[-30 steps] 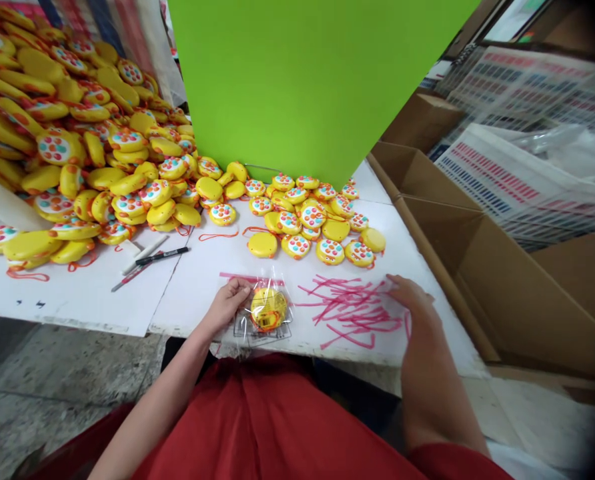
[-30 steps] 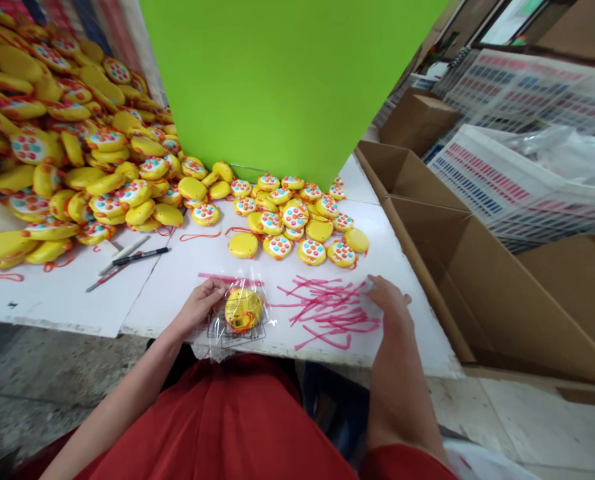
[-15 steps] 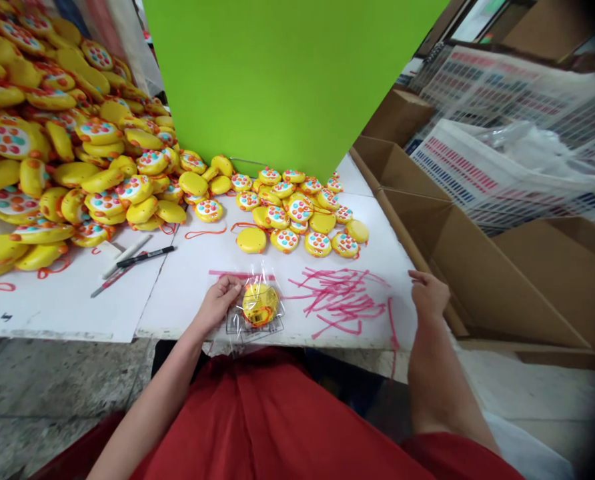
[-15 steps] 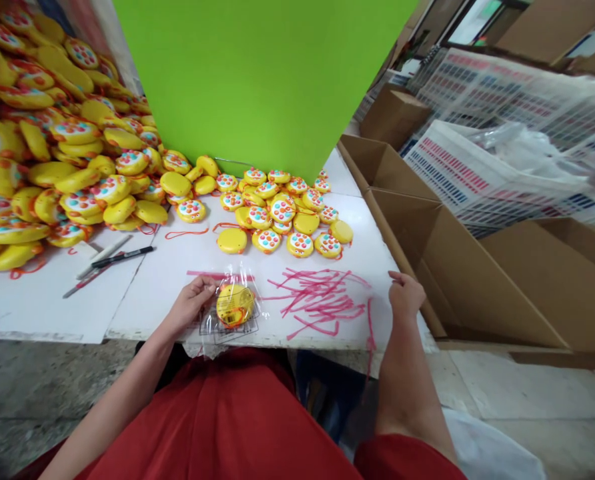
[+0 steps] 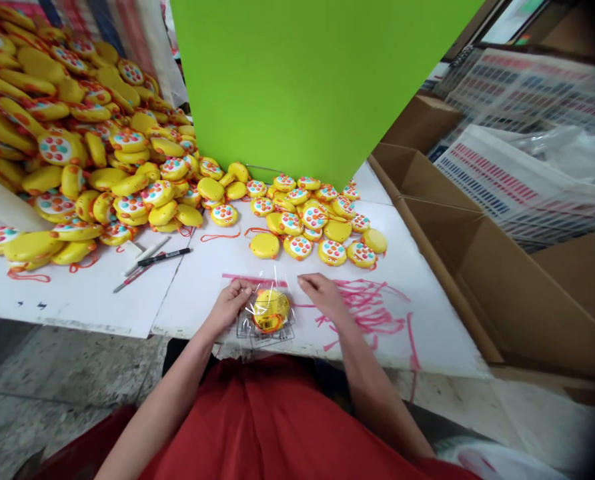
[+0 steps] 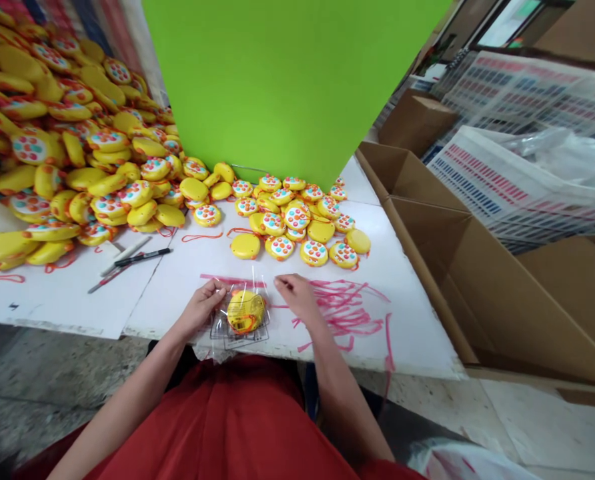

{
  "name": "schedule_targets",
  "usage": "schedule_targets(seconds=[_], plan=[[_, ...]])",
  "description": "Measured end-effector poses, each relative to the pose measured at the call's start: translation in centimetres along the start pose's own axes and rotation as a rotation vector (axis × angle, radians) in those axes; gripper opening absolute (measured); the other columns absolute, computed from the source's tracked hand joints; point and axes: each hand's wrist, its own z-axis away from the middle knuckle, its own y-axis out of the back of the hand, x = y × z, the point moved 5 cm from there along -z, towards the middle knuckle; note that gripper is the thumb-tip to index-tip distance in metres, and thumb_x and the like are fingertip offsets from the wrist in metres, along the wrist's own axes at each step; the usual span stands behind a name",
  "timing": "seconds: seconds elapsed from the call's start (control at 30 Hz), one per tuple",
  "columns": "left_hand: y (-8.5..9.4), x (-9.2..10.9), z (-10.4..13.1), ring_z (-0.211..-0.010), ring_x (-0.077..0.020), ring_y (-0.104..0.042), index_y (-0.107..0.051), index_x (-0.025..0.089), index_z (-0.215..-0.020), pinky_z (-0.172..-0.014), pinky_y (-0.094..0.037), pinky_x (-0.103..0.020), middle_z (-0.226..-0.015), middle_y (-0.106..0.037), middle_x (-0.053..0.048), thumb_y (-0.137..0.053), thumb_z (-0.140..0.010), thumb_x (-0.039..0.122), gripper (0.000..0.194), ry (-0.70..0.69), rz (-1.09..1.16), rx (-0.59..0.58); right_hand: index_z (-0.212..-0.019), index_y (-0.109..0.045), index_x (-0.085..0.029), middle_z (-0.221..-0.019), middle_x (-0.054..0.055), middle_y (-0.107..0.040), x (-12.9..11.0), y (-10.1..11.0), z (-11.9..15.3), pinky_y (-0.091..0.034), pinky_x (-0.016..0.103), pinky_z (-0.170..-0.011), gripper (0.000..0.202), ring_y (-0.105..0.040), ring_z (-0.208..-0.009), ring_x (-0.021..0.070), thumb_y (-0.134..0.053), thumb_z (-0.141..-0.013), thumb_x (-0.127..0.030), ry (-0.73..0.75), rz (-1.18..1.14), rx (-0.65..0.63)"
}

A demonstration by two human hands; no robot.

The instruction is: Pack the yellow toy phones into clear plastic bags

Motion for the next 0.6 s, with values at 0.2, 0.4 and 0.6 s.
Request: schedule_targets(seconds=[0.2,0.4,0.6], plan=[[0.1,0.1,0.2,-0.070,-0.0119,-0.058,-0.056,0.016,-0.089,-0.066,-0.046,-0.023,-0.080,-0.064,-0.001,-0.066,-0.077,0.046,0.034,-0.054,0.016,0.027,-0.083,-0.065,-0.018,-0.078,0.002,-0.067,-2.0,-4.3,-1.4,-0.046,0.029,-0.067,0.023,-0.058,-0.071,0.0159,-0.060,-0.076,-0.039,-0.056,-0.251,-0.215],[-0.1,0.3,0.2,-0.095,-0.0226,-0.065,-0.059,0.016,-0.111,-0.080,-0.050,-0.034,-0.105,-0.070,-0.010,-0.068,-0.075,0.046,0.047,0.014,0.070,-0.009,-0.087,-0.065,-0.018,-0.066,-0.001,-0.062,-0.3,-2.2,-0.8,-0.043,0.026,-0.058,0.025,-0.054,-0.062,0.0132,-0.066,-0.070,-0.036,-0.153,-0.402,-0.163],[0.2,0.0,-0.1,-0.084,-0.0193,-0.064,-0.068,0.016,-0.088,-0.075,-0.051,-0.031,-0.090,-0.070,-0.005,-0.062,-0.075,0.032,0.021,0.049,0.054,0.003,-0.083,-0.072,-0.018,-0.072,0.002,-0.068,0.5,-1.6,-0.2,-0.044,0.028,-0.064,0.022,-0.057,-0.066,0.0146,-0.065,-0.066,-0.031,-0.208,-0.449,-0.177]])
